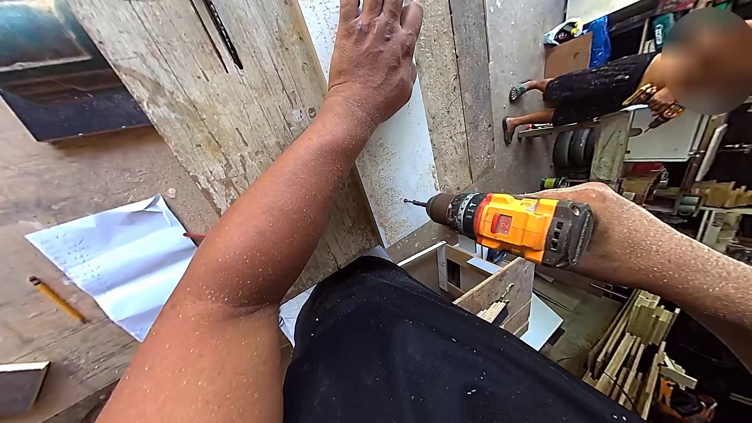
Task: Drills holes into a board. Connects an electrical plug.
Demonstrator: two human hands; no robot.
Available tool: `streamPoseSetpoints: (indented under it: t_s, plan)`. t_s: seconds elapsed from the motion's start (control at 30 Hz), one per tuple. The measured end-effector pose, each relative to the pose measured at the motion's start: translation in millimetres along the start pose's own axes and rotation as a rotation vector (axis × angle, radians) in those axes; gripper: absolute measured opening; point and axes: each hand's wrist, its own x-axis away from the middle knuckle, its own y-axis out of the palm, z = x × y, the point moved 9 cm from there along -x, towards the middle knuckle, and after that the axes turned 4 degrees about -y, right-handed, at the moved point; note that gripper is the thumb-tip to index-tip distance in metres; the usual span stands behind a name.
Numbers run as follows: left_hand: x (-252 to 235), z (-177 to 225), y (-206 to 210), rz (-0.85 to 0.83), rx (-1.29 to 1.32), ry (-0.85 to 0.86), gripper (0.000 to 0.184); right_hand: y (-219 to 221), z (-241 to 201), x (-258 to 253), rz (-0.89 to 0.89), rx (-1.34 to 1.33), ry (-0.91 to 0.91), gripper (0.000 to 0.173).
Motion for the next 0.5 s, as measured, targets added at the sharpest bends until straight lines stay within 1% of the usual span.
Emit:
streamPoseSetpoints:
  t_s: [0.07,0.1,0.13,0.17,0.23,0.43,0.5]
  plan:
    - [0,0,0,0.001,0.003,0.007,0.043,1,5,-2,-0.002,-0.003,0.021,0.014]
    - [0,0,0,0.005,0.004,0.009,0.041,3,12,-2,0.013,0.000,0.000,0.015]
    - [0,0,0,0.013,0.003,0.009,0.040,6,21,-3,0.037,0.019,-0.052,0.017]
    - [0,0,0,0.020,0.003,0.009,0.040,11,37,-3,0.099,0.096,-0.144,0.021]
    - [1,0,-1,0.026,0.006,0.011,0.040,12,48,0,0.214,0.144,-0.266,0.026]
    - [1,1,-1,0.032,0.022,0.020,0.040,9,40,1,0.233,0.212,-0.306,0.028]
    - [0,0,0,0.031,0.024,0.018,0.040,1,27,0,0.195,0.220,-0.236,0.028]
